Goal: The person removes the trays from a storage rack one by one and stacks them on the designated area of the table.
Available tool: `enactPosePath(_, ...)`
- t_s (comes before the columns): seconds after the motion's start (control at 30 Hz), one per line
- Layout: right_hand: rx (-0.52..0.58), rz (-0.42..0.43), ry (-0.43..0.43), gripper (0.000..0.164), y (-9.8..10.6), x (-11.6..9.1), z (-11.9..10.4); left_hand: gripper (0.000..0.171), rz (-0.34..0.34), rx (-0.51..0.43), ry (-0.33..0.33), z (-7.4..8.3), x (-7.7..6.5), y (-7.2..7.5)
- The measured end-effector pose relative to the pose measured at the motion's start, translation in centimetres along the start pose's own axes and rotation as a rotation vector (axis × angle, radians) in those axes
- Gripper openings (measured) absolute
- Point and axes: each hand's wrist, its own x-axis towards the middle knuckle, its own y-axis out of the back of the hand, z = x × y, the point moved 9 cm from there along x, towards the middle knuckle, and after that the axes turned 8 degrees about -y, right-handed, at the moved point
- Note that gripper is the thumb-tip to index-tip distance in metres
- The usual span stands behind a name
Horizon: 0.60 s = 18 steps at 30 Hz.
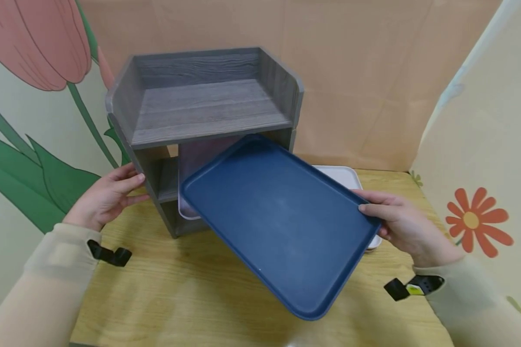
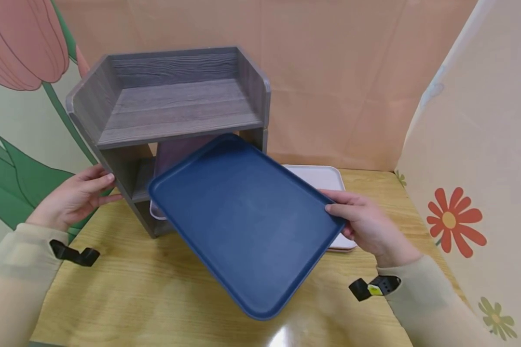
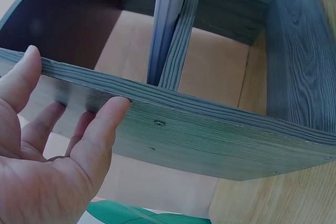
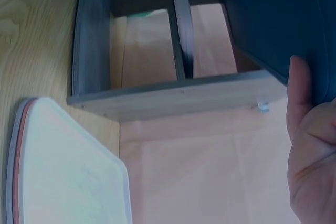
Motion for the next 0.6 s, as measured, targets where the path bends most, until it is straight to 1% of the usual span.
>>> enactPosePath(0.27, -0.016, -0.036, 0.029, 0.039, 1.6, -1.0, -0.2, 0.065, -0.003, -0.011, 0.002, 0.2, 0.0, -0.2)
enactPosePath(0.4, -0.032, -0.085, 0.041, 0.04, 2.0, -1.5, -0.3, 0.063, -0.002, -0.016, 0.002, 0.1, -0.1, -0.1)
enactPosePath(0.53, -0.055, -0.117, 0.037, 0.042, 2.6, -2.2, -0.3, 0.064, 0.0, -0.012, 0.004, 0.1, 0.0, -0.1)
enactPosePath(0.6, -0.068, -0.114, 0.032, 0.044, 3.1, -2.7, -0.2, 0.065, -0.002, -0.008, 0.007, 0.0, 0.0, -0.1)
